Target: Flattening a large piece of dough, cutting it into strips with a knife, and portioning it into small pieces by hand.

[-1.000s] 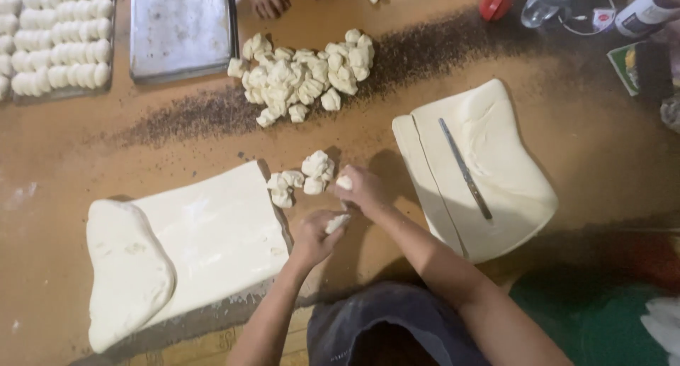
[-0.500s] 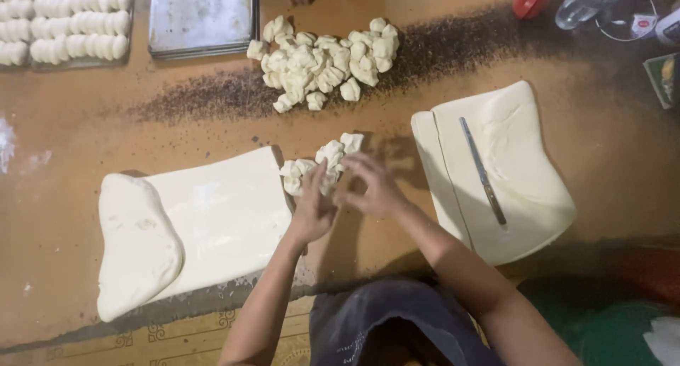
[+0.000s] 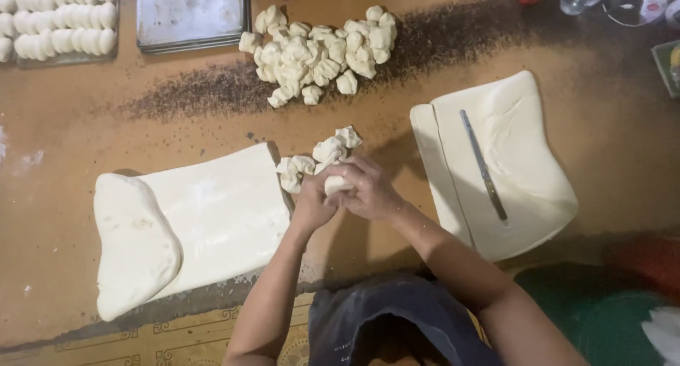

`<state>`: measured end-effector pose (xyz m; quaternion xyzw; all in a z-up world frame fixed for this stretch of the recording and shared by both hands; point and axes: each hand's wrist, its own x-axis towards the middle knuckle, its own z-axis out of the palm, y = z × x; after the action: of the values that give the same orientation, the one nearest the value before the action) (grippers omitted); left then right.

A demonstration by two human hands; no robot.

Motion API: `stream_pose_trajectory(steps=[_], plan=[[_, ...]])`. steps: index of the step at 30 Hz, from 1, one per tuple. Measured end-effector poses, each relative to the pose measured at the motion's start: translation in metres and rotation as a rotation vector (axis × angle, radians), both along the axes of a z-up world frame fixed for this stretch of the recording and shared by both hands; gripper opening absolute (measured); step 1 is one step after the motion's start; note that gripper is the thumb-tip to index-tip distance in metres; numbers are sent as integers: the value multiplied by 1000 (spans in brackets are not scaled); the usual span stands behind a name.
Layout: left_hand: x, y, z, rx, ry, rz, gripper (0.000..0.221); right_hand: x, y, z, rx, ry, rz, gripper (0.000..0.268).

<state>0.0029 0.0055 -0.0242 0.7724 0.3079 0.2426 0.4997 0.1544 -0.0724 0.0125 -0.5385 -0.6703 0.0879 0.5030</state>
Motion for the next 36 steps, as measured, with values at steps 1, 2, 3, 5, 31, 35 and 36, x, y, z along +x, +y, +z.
stream_pose_trajectory(steps=[1,2,3,5,31,35,36], plan=[[1,-1,-4,2,1,5,43,-2,7,-18,2,1,5,40],[1,-4,-10,71,59,11,36,-5,11,-38,24,57,-33,37],[2,-7,-16,141,116,17,32,-8,15,-57,46,112,-71,36],[10,-10,11,177,411,-54,19,-3,19,-92,-31,181,-127,26],[91,154,88,135,37,-35,44,104,145,-63,-453,172,-498,98],[65,174,-1,301,192,130,51,128,134,-21,-299,454,-184,113],[47,177,-44,327,455,157,47,133,127,-28,-354,413,-178,110]])
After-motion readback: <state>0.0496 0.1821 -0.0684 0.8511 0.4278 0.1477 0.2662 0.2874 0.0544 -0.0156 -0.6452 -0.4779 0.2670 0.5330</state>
